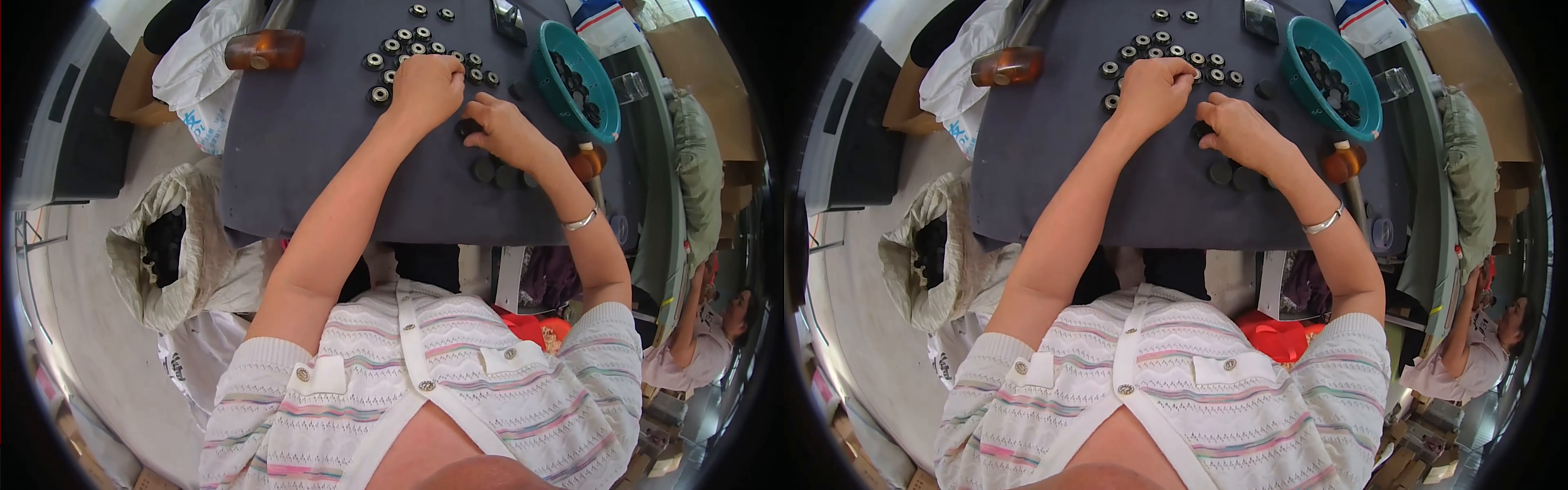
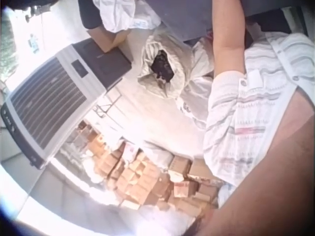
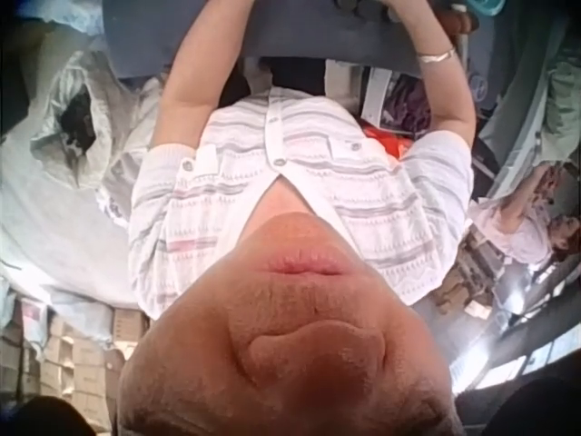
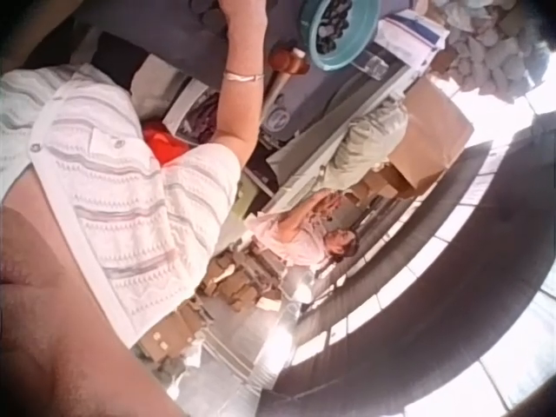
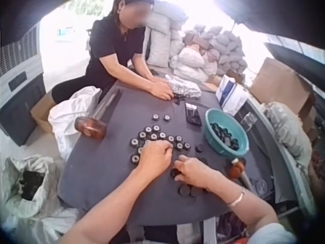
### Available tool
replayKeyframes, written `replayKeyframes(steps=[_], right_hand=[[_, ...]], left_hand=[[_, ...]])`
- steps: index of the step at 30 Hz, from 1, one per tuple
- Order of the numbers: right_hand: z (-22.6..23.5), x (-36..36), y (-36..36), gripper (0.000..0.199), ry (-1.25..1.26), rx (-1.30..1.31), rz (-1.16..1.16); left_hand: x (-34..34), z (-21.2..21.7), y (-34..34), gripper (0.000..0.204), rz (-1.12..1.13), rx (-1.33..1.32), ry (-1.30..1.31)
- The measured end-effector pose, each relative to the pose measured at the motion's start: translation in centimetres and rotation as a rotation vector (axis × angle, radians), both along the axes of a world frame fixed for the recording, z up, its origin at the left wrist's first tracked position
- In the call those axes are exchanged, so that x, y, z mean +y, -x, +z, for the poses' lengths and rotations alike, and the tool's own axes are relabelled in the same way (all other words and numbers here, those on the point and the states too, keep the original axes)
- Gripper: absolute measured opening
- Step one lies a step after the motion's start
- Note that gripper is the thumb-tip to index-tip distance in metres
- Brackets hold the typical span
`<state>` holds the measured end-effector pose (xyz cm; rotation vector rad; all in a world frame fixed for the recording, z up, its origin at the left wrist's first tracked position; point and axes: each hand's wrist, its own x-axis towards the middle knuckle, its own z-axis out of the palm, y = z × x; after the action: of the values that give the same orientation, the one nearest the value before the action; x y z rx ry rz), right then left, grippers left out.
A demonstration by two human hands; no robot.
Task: The person assembles metal rings into circular rubber components by hand, using a mallet to secure the rings into place.
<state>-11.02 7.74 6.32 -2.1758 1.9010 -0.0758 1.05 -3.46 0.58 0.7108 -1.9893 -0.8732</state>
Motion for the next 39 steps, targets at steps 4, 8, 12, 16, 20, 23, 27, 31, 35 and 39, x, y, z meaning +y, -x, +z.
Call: replayKeyframes(steps=[4,8,12,16,20,23,27,31,35,39], right_hand=[[-0.4,0.0,0.1,0.034,0.012,-0.034,0.007],[-0.8,-0.2,0.0,0.032,0.040,-0.024,0.019],[-0.9,-0.5,-0.2,0.030,0.029,0.077,0.064],[-1.2,-0.7,-0.1,0.027,0.045,0.071,0.073],[-1.4,-0.7,0.2,0.025,0.074,0.033,0.070],[-1.6,-1.0,0.4,0.023,0.070,0.021,0.079],[-1.5,-1.4,0.2,0.023,0.069,0.014,0.091],[-2.2,-1.1,0.8,0.024,0.105,0.019,0.094],[-1.5,-0.2,0.4,0.026,0.095,0.026,0.018],[-0.5,0.1,0.0,0.023,0.159,0.018,-0.063]], left_hand=[[0.2,0.0,0.0,0.016,-0.006,-0.012,-0.006],[0.3,0.1,0.0,0.016,-0.012,-0.028,0.007],[0.5,0.1,-0.1,0.016,-0.004,-0.038,0.024],[0.4,0.0,0.0,0.016,0.006,-0.059,0.030],[0.4,-0.2,0.2,0.017,0.003,-0.080,0.032],[0.3,-0.3,0.2,0.016,0.002,-0.052,0.103],[0.4,0.7,-0.3,0.016,-0.010,-0.056,0.060],[0.5,0.2,0.0,0.014,-0.015,-0.091,0.076],[0.3,-0.6,0.3,0.018,0.035,-0.136,0.030],[-0.1,-0.1,0.2,0.017,0.089,-0.076,0.036]])
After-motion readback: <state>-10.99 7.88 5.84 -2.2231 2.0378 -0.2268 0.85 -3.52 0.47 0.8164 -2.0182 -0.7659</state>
